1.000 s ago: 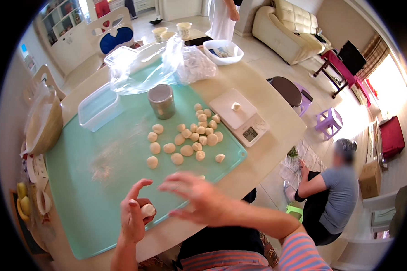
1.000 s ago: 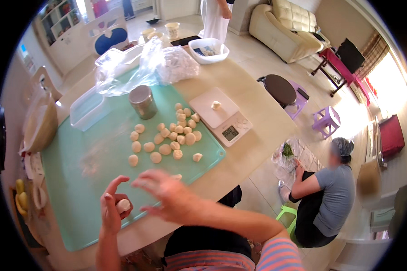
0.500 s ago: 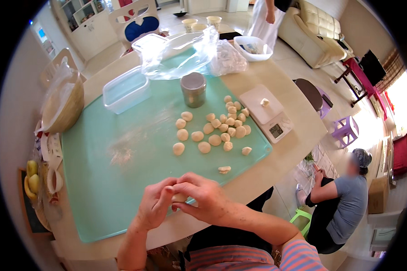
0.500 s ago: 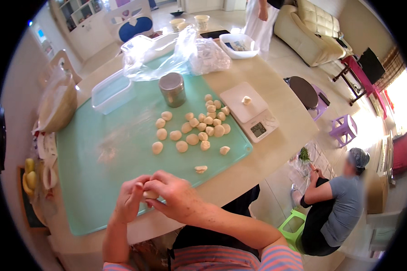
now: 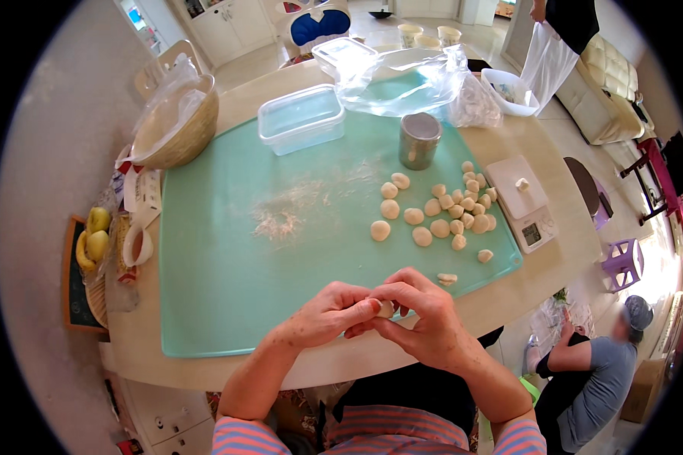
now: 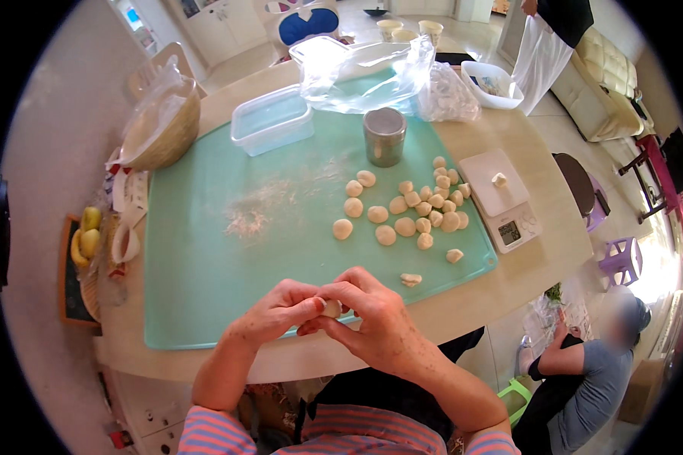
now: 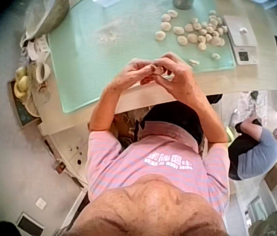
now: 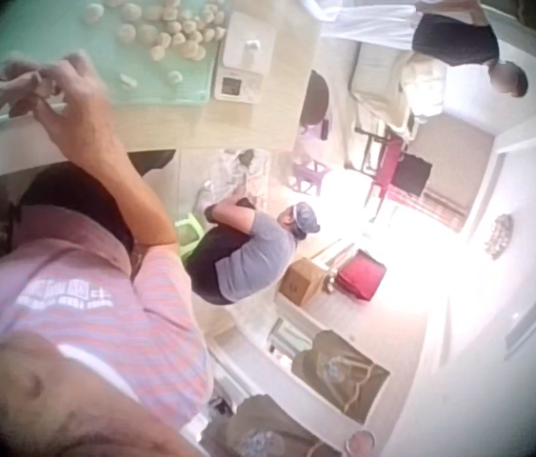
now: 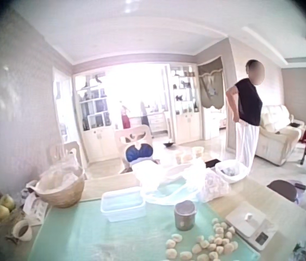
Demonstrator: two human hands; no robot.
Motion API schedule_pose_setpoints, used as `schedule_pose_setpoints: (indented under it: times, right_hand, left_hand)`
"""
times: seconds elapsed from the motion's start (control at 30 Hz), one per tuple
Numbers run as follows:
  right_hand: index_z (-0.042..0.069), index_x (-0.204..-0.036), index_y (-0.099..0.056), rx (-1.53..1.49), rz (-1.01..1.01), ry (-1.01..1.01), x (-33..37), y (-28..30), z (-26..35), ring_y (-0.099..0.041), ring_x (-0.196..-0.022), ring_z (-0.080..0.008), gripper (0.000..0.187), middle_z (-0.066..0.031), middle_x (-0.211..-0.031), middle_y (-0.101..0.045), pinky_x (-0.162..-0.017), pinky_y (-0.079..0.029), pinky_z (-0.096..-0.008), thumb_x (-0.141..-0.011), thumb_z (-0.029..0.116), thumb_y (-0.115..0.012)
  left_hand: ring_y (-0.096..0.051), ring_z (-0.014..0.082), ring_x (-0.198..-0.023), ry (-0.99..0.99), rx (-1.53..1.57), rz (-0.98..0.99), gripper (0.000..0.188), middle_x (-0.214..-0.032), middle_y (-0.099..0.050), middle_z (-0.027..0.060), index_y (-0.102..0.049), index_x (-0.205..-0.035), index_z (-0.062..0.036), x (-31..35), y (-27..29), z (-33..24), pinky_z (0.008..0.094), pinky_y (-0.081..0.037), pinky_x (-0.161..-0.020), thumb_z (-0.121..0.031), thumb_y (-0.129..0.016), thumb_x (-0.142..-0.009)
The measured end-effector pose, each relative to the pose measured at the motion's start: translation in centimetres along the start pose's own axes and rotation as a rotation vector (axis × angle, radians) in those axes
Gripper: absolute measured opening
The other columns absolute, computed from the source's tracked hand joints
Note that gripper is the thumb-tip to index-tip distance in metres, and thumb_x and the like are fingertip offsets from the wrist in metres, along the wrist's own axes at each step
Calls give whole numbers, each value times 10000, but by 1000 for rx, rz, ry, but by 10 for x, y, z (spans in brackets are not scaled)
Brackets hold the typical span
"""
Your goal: The person rolls a long piece of dough into small balls by hand on a green cutting board. They repeatedly tear off small pieces of dough, roll them into spheres, and place them on a digital scale to check the weight before setting them aside.
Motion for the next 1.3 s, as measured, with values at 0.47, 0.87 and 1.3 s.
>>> schedule_pose_setpoints:
  times: [0.47, 0.87, 1.3]
  right_hand:
    - [9, -1067, -642, -135, 19, -187, 5, -2, -13, -647, -739, -301, 235, -167, -860, -643, -675, -532, -378, -863, 94, -720]
    - [10, -1272, -619, -516, -639, -332, 79, 184, -69, -630, -729, -94, 288, -52, -968, -669, -585, -550, -261, -1002, 111, -623]
    - [-46, -1301, -615, -26, -467, -623, 89, 204, -72, -418, -599, -7, 375, 70, -748, -508, -522, -348, -204, -953, 94, -603]
  left_hand:
    - [-427, 51, -595, 69, 66, -196, 260, -676, -521, -39, -692, -900, 2, -4, -10, 2, 246, -333, -522, -185, -543, -1002]
    - [-302, 38, -513, -195, -27, -310, 285, -583, -395, -60, -679, -893, 47, -1, -6, -5, 237, -242, -471, -179, -579, -1034]
    - [-292, 11, -510, -166, -184, -346, 227, -582, -402, -80, -685, -937, 56, -4, -8, -6, 218, -234, -458, -94, -540, -1027]
Point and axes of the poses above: each hand's wrist, its own x-axis away from the middle knuckle, its own y-axis out of the back of the hand, z = x × y, the point moved 1 cm from there along -x, towards the middle knuckle
